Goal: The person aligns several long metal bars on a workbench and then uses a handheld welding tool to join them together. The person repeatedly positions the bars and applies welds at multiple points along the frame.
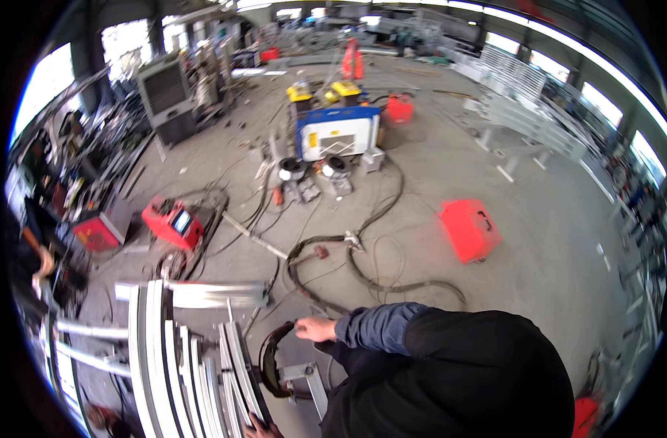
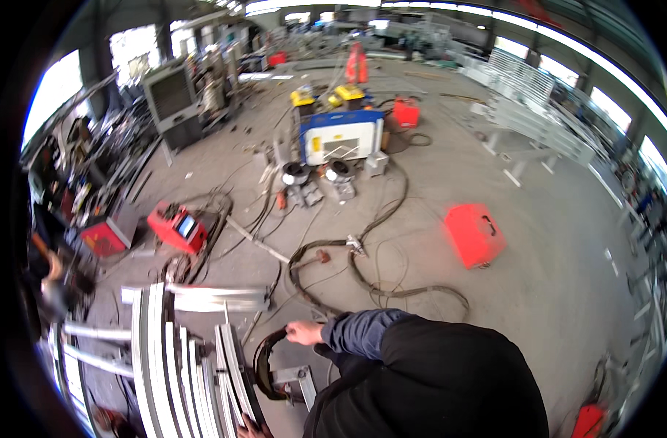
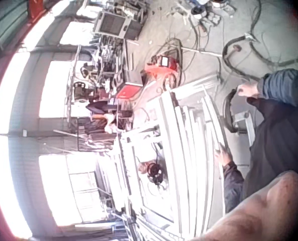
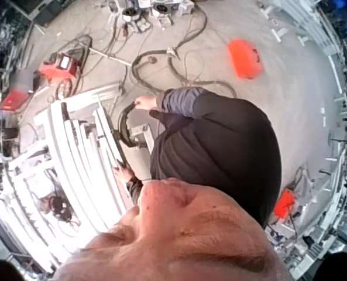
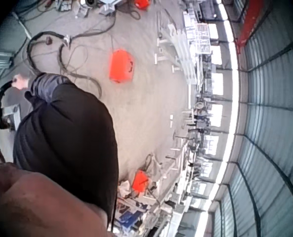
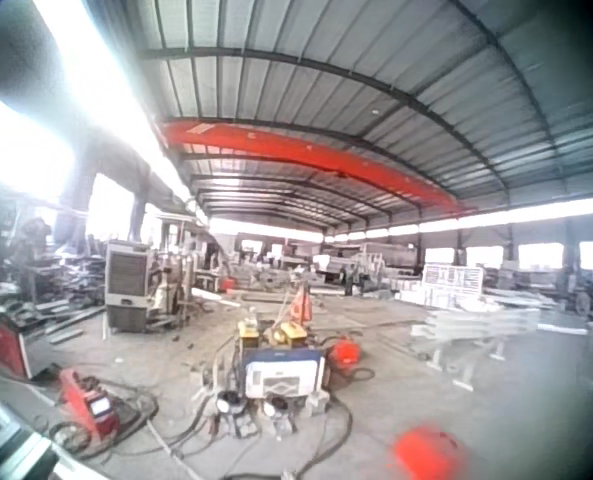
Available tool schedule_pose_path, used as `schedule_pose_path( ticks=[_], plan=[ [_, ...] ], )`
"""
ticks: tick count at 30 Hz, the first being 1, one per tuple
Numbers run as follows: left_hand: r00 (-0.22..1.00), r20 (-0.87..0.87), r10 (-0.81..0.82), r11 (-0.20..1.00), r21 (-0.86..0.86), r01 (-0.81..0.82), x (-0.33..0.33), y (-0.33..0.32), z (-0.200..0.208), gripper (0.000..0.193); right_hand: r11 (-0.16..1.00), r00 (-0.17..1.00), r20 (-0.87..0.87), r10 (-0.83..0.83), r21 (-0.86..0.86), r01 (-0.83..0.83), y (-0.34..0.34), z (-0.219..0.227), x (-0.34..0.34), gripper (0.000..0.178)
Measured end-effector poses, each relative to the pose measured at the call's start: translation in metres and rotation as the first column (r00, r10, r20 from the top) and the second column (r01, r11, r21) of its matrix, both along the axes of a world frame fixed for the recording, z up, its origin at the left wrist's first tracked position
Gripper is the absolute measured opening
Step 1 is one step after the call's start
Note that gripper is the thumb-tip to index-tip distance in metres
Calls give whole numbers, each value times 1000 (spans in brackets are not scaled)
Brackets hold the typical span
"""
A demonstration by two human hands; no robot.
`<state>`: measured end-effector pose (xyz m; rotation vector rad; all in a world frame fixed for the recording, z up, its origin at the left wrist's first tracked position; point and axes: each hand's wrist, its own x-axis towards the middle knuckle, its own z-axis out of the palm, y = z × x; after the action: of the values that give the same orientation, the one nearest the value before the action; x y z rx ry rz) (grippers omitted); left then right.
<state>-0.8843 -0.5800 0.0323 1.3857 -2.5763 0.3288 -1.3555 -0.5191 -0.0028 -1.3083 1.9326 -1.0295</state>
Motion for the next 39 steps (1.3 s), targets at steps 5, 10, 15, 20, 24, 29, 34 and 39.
schedule_pose_path(
  ticks=[5,10,15,20,24,29,34,39],
  plan=[
    [958,-167,232,895,421,-143,-1,-23,-36,85,930,960,231,-160,360,68,-158,35,4,115],
    [957,-96,275,874,440,-207,4,-39,-33,84,806,806,529,-267,580,-114,-253,0,14,152],
    [944,-66,324,837,485,-253,-1,-36,-26,84,804,770,600,-218,558,-206,-295,-15,38,150],
    [948,-66,311,854,458,-248,-9,-46,-33,84,786,725,608,-324,599,-152,-307,-37,45,135],
    [954,-63,294,860,453,-236,-7,-52,-40,83,816,778,565,-274,565,-123,-305,-40,40,118],
    [946,-34,322,824,502,-262,-10,-52,-33,77,777,752,633,-182,562,-284,-313,-13,33,121],
    [949,-38,314,838,480,-259,-11,-50,-38,76,774,845,492,-209,612,-164,-306,-19,42,115],
    [951,-16,307,834,486,-261,-12,-51,-41,77,738,835,503,-223,646,-192,-309,-24,38,110]
  ],
)
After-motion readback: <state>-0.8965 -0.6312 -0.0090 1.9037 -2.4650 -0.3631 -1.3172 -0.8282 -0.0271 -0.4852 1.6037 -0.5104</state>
